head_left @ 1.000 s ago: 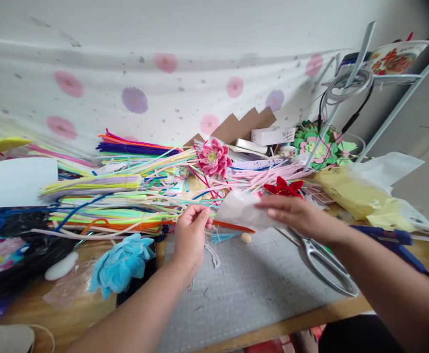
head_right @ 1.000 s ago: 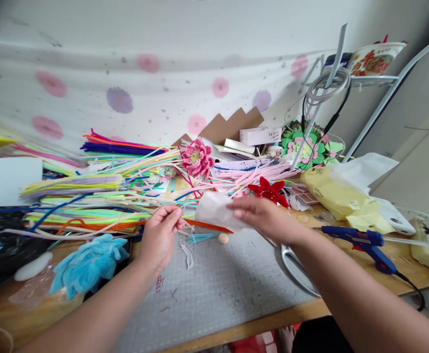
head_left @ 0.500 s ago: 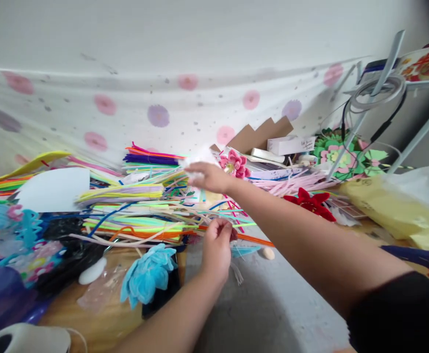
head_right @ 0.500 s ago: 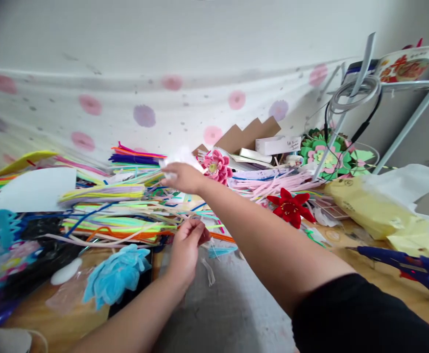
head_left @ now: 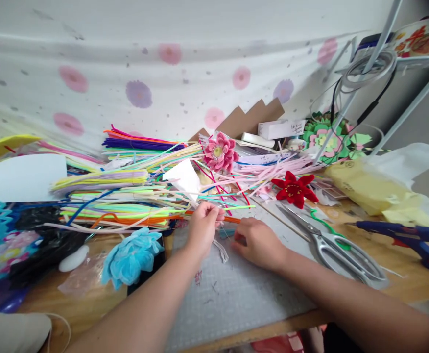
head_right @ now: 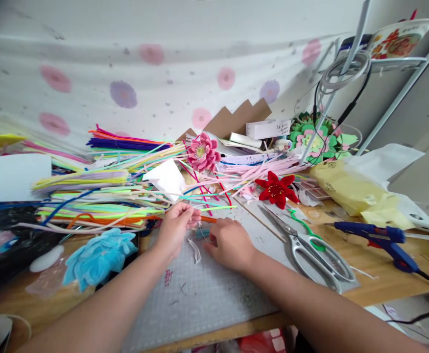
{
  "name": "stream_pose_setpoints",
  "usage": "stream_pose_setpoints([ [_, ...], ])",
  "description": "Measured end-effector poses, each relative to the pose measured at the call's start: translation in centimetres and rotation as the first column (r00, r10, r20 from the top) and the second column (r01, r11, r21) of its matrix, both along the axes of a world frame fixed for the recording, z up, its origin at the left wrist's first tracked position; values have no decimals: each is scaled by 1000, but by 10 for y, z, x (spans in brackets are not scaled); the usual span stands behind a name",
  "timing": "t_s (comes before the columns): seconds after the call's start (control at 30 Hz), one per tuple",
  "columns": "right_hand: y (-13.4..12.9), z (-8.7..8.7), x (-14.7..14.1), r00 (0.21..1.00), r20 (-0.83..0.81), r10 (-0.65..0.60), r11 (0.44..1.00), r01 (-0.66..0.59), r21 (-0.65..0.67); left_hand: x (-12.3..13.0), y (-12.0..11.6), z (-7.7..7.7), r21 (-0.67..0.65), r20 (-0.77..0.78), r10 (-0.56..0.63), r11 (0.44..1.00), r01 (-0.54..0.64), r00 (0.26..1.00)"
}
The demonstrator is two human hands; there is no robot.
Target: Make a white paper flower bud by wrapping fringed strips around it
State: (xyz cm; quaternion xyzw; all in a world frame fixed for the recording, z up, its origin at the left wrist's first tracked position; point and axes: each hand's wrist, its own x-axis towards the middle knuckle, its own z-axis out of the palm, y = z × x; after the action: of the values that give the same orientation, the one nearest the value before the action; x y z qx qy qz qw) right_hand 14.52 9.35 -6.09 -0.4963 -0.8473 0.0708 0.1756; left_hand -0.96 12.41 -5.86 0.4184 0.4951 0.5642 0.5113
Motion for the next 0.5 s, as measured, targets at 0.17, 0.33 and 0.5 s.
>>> stream_pose_setpoints([
  [0.17, 4, -4, -19, 993, 74, -89, 996, 90, -6, 0, 0, 0, 7, -37, -18, 1000, 18, 999],
  [0.33, 9, -6, -26, 988, 105, -113, 993, 114, -5, 0, 0, 0, 19, -35, -16, 1000, 17, 999],
  [0.5, 5, 3, -14, 993, 92, -74, 997, 77, -32, 0, 1, -2, 45, -17, 0, 999, 1, 1000],
])
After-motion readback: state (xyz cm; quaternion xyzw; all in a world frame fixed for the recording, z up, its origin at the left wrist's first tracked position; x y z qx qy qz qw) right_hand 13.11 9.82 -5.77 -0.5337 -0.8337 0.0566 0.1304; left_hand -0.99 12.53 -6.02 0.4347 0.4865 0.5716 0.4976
